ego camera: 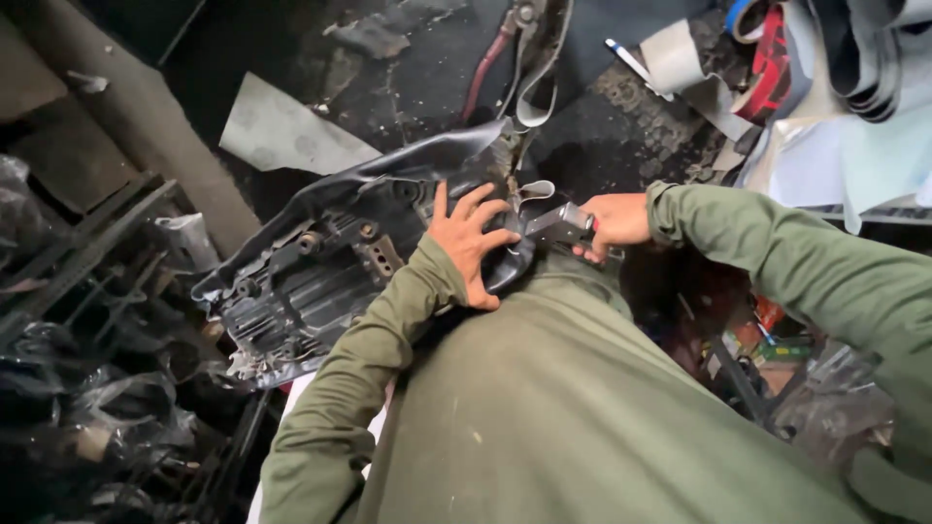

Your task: The person works on a motorcycle seat at a workshop bench, marking the old cover with a marker, cutting and trimming the cover material, and using a staple gun to fasten the new cover onto the seat pan. At the end the person lifts and holds the recovered seat.

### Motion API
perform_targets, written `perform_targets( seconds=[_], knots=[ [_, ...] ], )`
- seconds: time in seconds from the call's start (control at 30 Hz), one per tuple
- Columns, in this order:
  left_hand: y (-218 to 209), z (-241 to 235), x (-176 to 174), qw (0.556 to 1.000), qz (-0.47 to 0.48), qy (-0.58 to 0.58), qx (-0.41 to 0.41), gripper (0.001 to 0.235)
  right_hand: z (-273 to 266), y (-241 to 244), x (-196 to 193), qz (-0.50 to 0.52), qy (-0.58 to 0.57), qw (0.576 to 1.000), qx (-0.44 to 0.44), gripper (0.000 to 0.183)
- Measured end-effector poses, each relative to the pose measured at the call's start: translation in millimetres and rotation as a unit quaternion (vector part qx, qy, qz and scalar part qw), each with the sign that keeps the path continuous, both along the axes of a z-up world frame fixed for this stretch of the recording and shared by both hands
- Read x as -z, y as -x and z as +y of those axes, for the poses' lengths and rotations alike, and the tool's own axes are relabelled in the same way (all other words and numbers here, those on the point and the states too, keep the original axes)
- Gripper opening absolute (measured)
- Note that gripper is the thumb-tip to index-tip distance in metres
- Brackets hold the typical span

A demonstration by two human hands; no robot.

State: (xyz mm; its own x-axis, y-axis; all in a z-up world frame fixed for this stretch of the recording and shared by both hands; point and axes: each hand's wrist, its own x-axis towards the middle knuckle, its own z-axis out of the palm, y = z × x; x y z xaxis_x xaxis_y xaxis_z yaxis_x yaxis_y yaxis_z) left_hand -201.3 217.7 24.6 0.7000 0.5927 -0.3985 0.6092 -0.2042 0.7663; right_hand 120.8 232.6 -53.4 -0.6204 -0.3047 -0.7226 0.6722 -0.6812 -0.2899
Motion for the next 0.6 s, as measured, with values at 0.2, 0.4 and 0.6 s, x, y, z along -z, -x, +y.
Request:
perform_targets(
  seconds=[0.2,0.4,0.6],
  knots=[
    [-1,-5,3,1.0,-0.011,-0.017,-0.015,0.087,26,16,-8,-0.033,-0.046,0.991,-0.124,0.024],
    [0,-9,6,0.999,-0.022,0.001,-0.037,0.086,34,16,-11,-0.038,-0.03,0.989,-0.141,0.024],
    [1,-12,11,0.998,-0.043,-0.005,-0.045,0.085,37,34,-19,-0.069,-0.237,0.932,-0.266,0.049]
  ],
)
